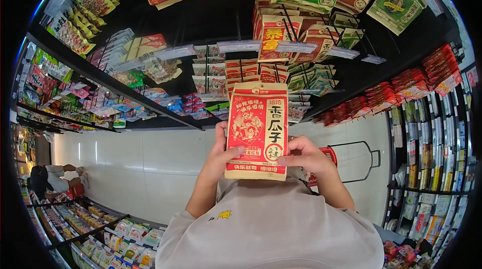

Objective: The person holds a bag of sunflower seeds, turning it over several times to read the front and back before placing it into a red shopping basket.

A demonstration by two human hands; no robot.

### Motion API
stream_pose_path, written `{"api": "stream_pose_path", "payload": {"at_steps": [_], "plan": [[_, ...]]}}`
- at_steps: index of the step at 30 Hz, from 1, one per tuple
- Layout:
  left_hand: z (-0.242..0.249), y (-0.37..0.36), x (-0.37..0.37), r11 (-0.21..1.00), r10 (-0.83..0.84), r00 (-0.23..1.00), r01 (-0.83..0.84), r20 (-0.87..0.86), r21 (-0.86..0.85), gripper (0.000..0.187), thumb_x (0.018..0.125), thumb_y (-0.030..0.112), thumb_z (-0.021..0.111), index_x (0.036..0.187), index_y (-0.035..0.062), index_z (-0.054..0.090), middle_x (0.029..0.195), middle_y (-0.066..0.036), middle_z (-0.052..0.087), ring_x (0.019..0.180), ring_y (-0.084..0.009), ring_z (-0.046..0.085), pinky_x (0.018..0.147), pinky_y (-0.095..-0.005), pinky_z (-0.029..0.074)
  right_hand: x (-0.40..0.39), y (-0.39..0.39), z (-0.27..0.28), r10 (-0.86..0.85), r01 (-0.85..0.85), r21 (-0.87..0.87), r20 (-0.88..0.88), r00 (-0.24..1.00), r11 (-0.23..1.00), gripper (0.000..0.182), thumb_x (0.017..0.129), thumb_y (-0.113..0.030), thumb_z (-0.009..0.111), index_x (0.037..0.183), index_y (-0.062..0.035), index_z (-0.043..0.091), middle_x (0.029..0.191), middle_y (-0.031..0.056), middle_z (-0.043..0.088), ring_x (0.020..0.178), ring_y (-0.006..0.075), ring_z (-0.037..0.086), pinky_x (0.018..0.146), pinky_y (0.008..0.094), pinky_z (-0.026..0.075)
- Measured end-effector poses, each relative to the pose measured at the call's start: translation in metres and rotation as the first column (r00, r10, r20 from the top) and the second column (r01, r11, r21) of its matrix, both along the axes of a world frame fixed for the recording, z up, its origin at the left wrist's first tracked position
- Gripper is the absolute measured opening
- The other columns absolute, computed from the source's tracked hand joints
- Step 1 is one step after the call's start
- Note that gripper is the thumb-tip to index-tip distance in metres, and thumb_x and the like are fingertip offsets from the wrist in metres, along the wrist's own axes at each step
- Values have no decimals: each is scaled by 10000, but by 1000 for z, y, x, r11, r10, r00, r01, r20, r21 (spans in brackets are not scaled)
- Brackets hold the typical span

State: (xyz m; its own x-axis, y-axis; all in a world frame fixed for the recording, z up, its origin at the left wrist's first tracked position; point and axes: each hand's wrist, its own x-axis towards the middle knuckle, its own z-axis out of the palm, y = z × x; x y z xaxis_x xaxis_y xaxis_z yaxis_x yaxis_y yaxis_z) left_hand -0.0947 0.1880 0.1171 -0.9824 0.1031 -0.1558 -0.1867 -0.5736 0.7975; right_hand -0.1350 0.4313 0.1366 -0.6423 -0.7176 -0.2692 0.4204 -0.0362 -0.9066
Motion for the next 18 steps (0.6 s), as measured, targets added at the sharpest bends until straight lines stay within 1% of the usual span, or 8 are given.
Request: {"api": "stream_pose_path", "payload": {"at_steps": [2,4,5,7,10,13,16,18], "plan": [[13,5,0,996,-13,989,0,149,91,574,799,32,629,1292,29,334,1265,-130,467,1156,-186,507,957,-343,459,2,-1,0,9,-10,43,37,999,999,165,846,-99,700,974,4,704,929,9,687,847,56,563,769,229,449],[-3,1,-2,992,-68,977,44,203,121,679,798,14,618,1376,20,262,1317,-159,452,1196,-221,505,948,-360,480,2,0,-2,17,-24,89,76,997,996,169,865,-120,687,977,6,699,915,-1,682,837,48,561,754,221,451],[-12,0,-4,988,-97,968,66,230,137,731,797,5,612,1418,15,227,1342,-173,445,1215,-238,504,944,-369,490,1,0,1,35,-40,110,50,998,993,161,875,-108,671,975,15,696,932,6,679,851,53,563,762,231,460],[-23,-3,-5,971,-174,941,115,290,211,763,794,6,617,1437,17,206,1338,-185,457,1185,-249,534,929,-368,501,1,-2,6,73,-72,151,-1,997,986,149,895,-83,640,972,34,691,967,21,673,878,64,568,780,251,480],[-36,-5,-4,953,-231,915,145,329,266,767,796,10,622,1440,18,206,1318,-193,480,1144,-256,570,921,-371,508,3,-1,-1,84,-79,161,-25,996,984,198,896,-192,663,970,-10,690,935,-3,670,852,49,553,729,224,463],[-42,-5,-4,945,-241,905,135,352,298,765,796,19,631,1436,18,211,1309,-198,487,1126,-263,583,919,-375,511,2,2,-7,14,-36,277,79,997,960,408,907,-223,648,1247,-41,516,1060,63,632,906,89,566,704,255,486],[-43,-3,-4,945,-227,915,123,334,303,801,785,14,650,1443,28,194,1308,-193,487,1131,-266,577,922,-378,510,3,-5,2,-143,125,292,41,989,948,709,895,-251,651,1409,-98,186,1156,132,568,956,152,581,694,293,513],[-38,-2,-2,963,-189,934,117,302,241,836,777,9,666,1452,37,173,1313,-181,478,1153,-259,556,938,-378,496,-2,-10,1,-259,232,257,77,963,938,822,879,-262,661,1413,-121,52,1178,164,543,970,189,590,692,320,528]]}}
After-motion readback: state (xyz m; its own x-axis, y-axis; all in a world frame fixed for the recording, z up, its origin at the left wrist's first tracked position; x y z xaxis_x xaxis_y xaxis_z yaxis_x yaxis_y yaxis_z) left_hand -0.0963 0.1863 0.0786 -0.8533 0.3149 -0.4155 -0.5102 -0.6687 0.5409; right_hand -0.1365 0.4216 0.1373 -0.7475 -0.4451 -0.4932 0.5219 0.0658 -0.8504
